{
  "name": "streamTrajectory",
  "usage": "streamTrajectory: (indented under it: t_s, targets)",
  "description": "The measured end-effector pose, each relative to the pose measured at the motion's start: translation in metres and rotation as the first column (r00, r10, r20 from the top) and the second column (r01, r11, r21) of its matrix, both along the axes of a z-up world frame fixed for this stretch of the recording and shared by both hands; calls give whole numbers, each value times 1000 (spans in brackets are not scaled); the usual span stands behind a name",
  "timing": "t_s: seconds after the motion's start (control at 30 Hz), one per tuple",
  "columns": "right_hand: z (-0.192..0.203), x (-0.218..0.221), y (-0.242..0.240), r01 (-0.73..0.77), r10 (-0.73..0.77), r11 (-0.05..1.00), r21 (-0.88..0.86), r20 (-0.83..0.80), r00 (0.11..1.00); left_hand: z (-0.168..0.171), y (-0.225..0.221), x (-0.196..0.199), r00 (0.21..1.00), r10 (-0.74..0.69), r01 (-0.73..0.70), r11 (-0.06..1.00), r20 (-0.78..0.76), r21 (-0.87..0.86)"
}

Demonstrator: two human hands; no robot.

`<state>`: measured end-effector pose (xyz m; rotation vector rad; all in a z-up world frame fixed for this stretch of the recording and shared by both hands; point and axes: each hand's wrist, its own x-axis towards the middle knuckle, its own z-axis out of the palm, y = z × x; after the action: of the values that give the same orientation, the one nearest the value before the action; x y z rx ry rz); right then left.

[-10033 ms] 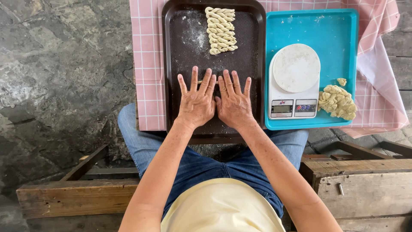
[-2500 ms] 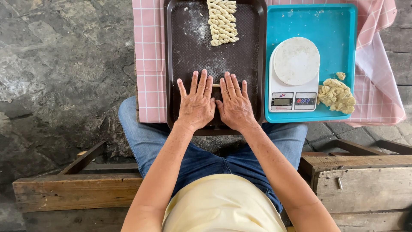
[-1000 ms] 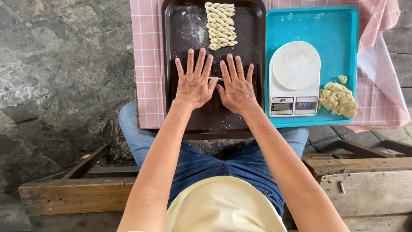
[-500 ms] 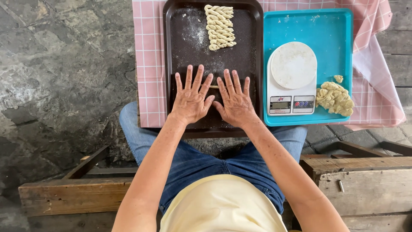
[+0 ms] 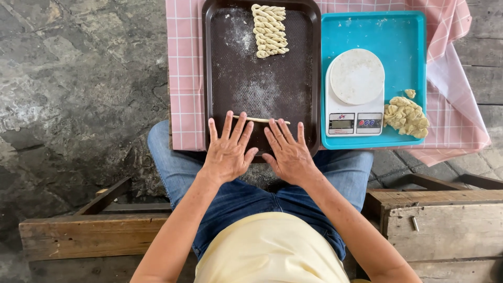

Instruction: Rolling a small portion of dough into a long strand and then braiding it into a specific shape on a baking tray.

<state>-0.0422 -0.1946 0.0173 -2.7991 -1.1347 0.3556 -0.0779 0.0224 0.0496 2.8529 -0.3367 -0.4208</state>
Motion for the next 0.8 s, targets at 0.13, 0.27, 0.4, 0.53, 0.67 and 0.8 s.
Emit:
streamTrajectory:
  t_s: [0.13,0.27,0.4,0.53,0.67,0.8]
  targets:
    - [1,-18,-6,-21,15,996,83,71,997,4,-3,-19,997,-14,13,1000,74,8]
    - [1,-28,-7,-30,5,983,180,139,990,-6,-10,-34,980,-32,34,999,196,-10]
    - [-3,-26,2,-49,12,976,214,172,985,-17,-19,-36,945,-59,76,996,321,-41]
    - [-13,-20,4,-55,8,972,228,200,980,-27,-16,-28,946,-71,91,995,317,-50]
    - [-12,-15,6,-54,8,978,203,222,975,-31,-10,-21,947,-73,93,994,314,-51]
    - [-12,-13,10,-22,-17,985,172,218,976,-32,-12,-16,942,-60,79,996,330,-45]
